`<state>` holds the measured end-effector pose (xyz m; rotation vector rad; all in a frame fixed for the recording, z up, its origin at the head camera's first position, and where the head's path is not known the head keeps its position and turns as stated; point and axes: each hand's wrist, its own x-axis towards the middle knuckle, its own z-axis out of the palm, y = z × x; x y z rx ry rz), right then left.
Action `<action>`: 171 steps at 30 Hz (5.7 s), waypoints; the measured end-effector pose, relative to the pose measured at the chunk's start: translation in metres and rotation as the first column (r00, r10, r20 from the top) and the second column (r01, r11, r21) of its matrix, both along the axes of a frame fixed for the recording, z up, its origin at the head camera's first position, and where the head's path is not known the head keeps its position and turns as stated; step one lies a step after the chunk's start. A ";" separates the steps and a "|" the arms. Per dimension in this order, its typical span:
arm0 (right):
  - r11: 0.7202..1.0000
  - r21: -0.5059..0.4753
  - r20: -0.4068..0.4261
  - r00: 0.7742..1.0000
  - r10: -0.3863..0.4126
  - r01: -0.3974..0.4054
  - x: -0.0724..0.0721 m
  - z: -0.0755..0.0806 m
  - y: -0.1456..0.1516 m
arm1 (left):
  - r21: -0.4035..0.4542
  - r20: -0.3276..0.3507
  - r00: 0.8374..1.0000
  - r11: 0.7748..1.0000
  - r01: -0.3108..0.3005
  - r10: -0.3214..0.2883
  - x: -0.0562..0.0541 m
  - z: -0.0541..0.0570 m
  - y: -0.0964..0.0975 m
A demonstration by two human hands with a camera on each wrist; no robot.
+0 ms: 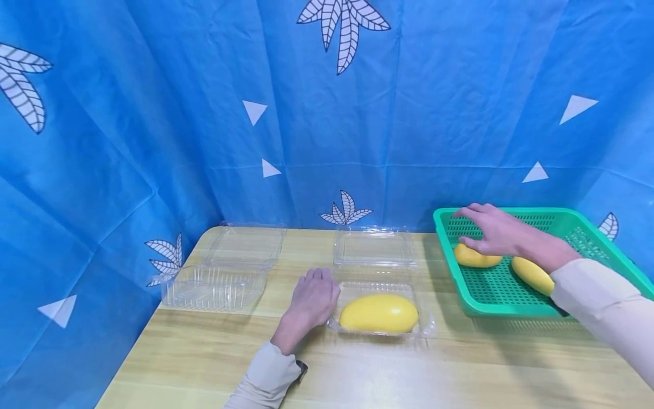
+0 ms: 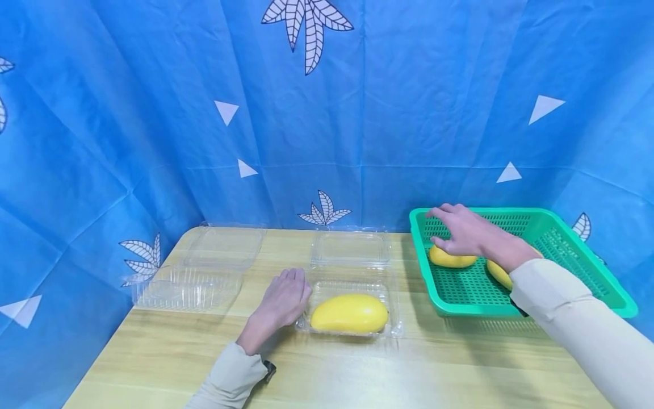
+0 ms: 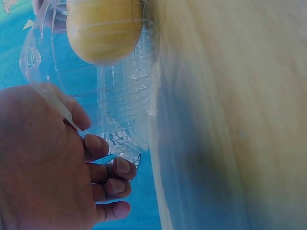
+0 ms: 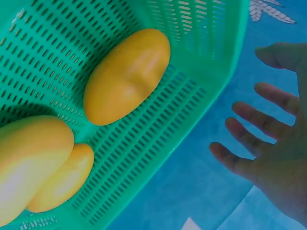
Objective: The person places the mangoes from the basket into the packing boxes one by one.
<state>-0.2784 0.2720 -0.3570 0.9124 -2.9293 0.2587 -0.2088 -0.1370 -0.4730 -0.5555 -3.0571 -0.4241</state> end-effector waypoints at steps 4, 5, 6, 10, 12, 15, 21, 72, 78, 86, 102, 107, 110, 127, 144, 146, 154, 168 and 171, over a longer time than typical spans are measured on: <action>0.999 0.042 0.072 0.997 -0.025 0.022 -0.010 -0.004 0.004 | 0.016 0.000 1.000 1.000 -0.001 0.001 0.000 -0.002 0.000; 0.998 0.050 0.096 0.995 -0.032 0.027 -0.012 -0.005 0.005 | 0.019 0.001 1.000 1.000 -0.003 0.003 0.000 -0.002 0.000; 0.997 0.059 0.125 0.991 -0.046 0.039 -0.014 -0.006 0.005 | 0.022 0.000 1.000 1.000 -0.004 0.004 0.000 -0.003 0.000; 0.995 0.080 0.231 0.970 -0.077 0.060 -0.020 -0.011 0.008 | 0.020 -0.002 1.000 1.000 -0.009 0.009 0.000 -0.004 -0.002; 0.995 0.078 0.264 0.961 -0.080 0.061 -0.023 -0.013 0.009 | 0.018 0.008 1.000 1.000 -0.013 0.013 0.000 -0.003 -0.002; 0.996 0.075 0.299 0.951 -0.076 0.056 -0.027 -0.018 0.012 | 0.016 0.027 1.000 1.000 -0.014 0.014 -0.001 -0.003 -0.002; 0.995 0.084 0.382 0.921 -0.077 0.049 -0.030 -0.025 0.015 | 0.012 0.002 1.000 1.000 -0.008 0.008 -0.002 -0.002 -0.001; 0.983 0.166 0.445 0.884 -0.145 0.078 -0.024 -0.026 0.023 | 0.002 0.012 1.000 1.000 -0.010 0.010 0.000 0.000 0.001; 0.986 0.135 0.419 0.896 -0.146 0.098 -0.015 -0.019 0.023 | 0.017 0.020 1.000 1.000 -0.016 0.015 0.000 -0.002 0.001; 0.992 0.016 0.395 0.910 -0.123 0.127 -0.008 -0.017 0.027 | 0.012 0.035 0.999 1.000 -0.027 0.026 0.000 -0.002 0.002; 0.979 -0.092 0.315 0.938 -0.144 0.181 0.016 0.001 0.032 | 0.025 -0.002 1.000 1.000 -0.017 0.017 -0.001 -0.005 0.002; 0.975 -0.115 0.273 0.950 -0.150 0.188 0.021 0.002 0.031 | 0.041 0.001 1.000 0.999 -0.011 0.011 0.002 -0.005 0.002; 0.971 -0.155 0.229 0.963 -0.142 0.180 0.024 0.003 0.029 | 0.045 -0.002 1.000 0.999 -0.006 0.006 0.002 -0.006 0.002; 0.950 -0.264 0.122 0.982 -0.141 0.169 0.044 0.013 0.009 | 0.053 0.007 1.000 0.999 -0.008 0.008 0.002 -0.006 0.004; 0.866 -0.471 0.084 0.986 -0.143 0.166 0.065 0.016 -0.024 | 0.044 -0.010 1.000 0.999 -0.005 0.005 -0.001 -0.003 0.003; 0.858 -0.484 0.078 0.985 -0.151 0.170 0.066 0.017 -0.025 | 0.041 -0.010 1.000 0.999 -0.007 0.008 -0.001 -0.003 0.003; 0.777 -0.600 0.088 0.981 -0.172 0.190 0.073 0.017 -0.035 | 0.027 -0.001 1.000 1.000 -0.014 0.014 0.001 -0.003 0.002; 0.658 -0.747 0.125 0.992 -0.002 0.096 0.082 0.015 -0.060 | 0.036 0.014 1.000 0.999 -0.019 0.018 0.000 -0.004 0.002; 0.630 -0.768 0.137 0.990 -0.020 0.118 0.083 0.014 -0.065 | 0.039 0.013 1.000 0.999 -0.018 0.017 0.000 -0.004 0.003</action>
